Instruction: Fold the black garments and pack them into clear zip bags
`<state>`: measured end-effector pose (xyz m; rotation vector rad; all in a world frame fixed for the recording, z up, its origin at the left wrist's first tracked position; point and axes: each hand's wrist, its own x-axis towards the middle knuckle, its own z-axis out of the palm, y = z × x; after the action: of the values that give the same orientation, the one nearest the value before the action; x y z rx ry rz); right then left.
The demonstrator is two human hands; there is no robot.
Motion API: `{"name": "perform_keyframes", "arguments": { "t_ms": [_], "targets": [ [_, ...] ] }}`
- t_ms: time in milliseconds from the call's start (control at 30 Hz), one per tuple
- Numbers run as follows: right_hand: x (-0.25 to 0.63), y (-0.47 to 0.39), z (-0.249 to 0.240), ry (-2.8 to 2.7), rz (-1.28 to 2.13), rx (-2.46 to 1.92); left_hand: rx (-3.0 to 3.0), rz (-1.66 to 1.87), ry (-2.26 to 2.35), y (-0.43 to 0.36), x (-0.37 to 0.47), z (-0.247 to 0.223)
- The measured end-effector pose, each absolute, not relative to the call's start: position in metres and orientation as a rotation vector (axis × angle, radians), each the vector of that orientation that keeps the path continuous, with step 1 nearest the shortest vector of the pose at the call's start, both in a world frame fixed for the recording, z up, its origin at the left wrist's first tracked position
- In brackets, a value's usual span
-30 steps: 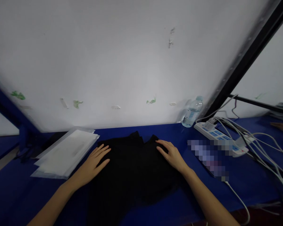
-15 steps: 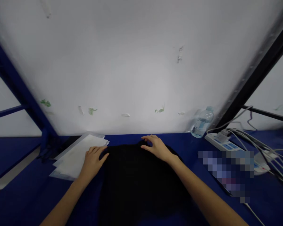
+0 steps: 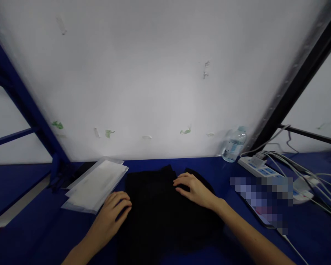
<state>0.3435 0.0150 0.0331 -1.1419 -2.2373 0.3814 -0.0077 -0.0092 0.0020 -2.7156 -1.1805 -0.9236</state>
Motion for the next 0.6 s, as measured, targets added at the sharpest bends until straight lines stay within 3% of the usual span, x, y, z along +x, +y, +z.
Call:
{"name": "perform_keyframes", "arguments": {
  "t_ms": [200,367,600],
  "targets": [
    [0.366,0.046,0.031,-1.93,0.154,-1.482,-2.767,-0.7,-1.278,-0.018,-0.005,-0.006],
    [0.376,0.061,0.04,-1.917,0.177,-1.514,-2.844,-0.446,-1.268,-0.007,-0.003,-0.009],
    [0.39,-0.013,0.026,-1.944,0.223,-1.332,-2.85,-0.584,-1.084,-0.042,-0.001,0.004]
  ]
}}
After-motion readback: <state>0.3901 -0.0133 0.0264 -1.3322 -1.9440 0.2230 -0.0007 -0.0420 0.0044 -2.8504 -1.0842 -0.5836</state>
